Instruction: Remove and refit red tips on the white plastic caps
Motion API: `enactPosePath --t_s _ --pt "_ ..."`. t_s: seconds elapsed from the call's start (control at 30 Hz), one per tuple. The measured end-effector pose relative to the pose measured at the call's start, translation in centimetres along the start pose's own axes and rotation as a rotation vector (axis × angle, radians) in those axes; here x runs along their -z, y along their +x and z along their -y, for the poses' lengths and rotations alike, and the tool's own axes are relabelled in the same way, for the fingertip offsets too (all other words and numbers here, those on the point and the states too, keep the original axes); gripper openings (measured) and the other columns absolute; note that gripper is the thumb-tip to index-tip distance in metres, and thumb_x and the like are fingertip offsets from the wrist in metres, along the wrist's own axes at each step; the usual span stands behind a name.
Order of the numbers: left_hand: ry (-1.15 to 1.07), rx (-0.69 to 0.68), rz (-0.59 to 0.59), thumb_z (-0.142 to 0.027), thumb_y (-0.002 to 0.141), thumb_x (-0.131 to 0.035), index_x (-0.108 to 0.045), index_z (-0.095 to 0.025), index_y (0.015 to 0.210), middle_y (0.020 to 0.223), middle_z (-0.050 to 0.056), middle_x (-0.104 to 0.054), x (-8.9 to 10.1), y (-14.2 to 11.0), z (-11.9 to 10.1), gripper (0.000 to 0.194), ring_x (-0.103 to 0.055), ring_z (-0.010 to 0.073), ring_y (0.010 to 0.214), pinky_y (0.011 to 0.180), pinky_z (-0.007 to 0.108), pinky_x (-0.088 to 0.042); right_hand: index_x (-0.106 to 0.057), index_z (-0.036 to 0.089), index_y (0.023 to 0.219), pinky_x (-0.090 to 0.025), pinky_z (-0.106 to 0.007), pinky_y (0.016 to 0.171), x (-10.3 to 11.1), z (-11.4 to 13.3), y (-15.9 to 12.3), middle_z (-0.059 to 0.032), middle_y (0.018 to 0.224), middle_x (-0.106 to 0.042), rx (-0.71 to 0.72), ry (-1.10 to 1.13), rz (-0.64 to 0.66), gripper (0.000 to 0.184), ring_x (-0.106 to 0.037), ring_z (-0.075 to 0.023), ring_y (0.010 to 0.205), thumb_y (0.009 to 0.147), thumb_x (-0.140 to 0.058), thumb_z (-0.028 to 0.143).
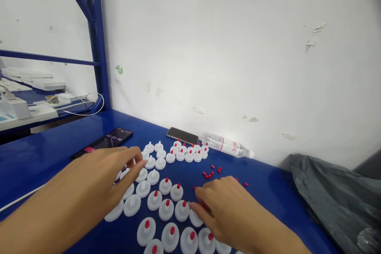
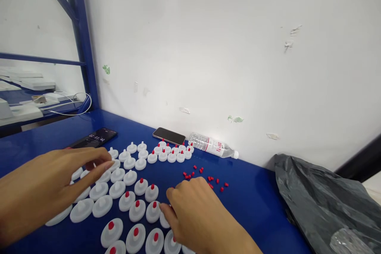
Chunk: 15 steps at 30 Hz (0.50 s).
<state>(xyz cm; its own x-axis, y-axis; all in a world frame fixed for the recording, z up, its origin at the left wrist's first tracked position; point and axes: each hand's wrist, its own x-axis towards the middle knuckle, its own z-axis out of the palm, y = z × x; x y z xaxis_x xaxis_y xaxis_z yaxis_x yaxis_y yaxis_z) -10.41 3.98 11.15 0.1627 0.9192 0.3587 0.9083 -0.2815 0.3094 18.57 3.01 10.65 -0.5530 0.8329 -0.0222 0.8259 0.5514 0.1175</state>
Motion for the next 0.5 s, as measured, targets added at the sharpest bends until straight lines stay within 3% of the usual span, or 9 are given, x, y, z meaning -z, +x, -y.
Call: enactPosePath --t_s 0.1,0.17,0.27,0.37,0.5 --pt "-0.084 -0.124 -0.015 -0.061 0.106 -0.042 -0.079 -0.033 0.101 0.1 0.003 -0.085 -1.4 -0.6 -2.3 0.047 -0.08 0.0305 0.088 0.075 0.041 -0.056 -0.054 0.024 0.076 -0.014 -0.036 0.057 0.8 -0.2 -0.1 0.0016 0.069 -0.066 -0.022 0.116 -0.157 0.042 -0.053 -0.0159 0.055 0.114 -0.046 0.04" --pt "-0.143 -0.232 -0.124 -0.068 0.103 -0.055 -0.078 -0.032 0.117 0.112 0.003 -0.086 -2.2 -1.0 -3.8 0.045 -0.081 0.031 0.099 0.083 0.04 -0.059 -0.049 0.024 0.076 -0.016 -0.036 0.058 1.3 0.1 -0.2 0.0034 0.065 -0.06 -0.019 0.23 -0.279 0.046 -0.049 -0.0149 0.054 0.116 -0.038 0.042" --pt "-0.239 -0.374 -0.136 -0.054 0.095 -0.078 -0.075 -0.034 0.116 0.107 -0.004 -0.085 -3.0 -1.5 -5.5 0.029 -0.081 0.0244 0.094 0.078 0.033 -0.06 -0.044 0.024 0.075 -0.019 -0.035 0.057 1.6 0.8 -0.5 0.0044 0.065 -0.057 0.035 0.364 -0.394 0.046 -0.05 -0.0135 0.055 0.117 -0.031 0.04" --pt "-0.354 -0.401 -0.085 -0.035 0.092 -0.082 -0.071 -0.034 0.096 0.083 -0.011 -0.077 -3.2 -1.5 -6.2 0.012 -0.075 0.0158 0.073 0.063 0.027 -0.053 -0.044 0.024 0.078 -0.021 -0.034 0.057 1.5 1.3 -0.6 0.004 0.069 -0.059 0.065 0.418 -0.387 0.044 -0.051 -0.0132 0.057 0.116 -0.029 0.039" --pt "-0.347 -0.397 -0.105 -0.027 0.09 -0.073 -0.068 -0.032 0.097 0.085 -0.009 -0.076 -3.7 -1.6 -6.3 0.009 -0.073 0.0148 0.073 0.065 0.027 -0.051 -0.052 0.024 0.083 -0.033 -0.031 0.066 1.8 1.1 -0.7 0.0038 0.077 -0.065 0.101 0.574 -0.235 0.041 -0.058 -0.0138 0.068 0.117 -0.034 0.041"
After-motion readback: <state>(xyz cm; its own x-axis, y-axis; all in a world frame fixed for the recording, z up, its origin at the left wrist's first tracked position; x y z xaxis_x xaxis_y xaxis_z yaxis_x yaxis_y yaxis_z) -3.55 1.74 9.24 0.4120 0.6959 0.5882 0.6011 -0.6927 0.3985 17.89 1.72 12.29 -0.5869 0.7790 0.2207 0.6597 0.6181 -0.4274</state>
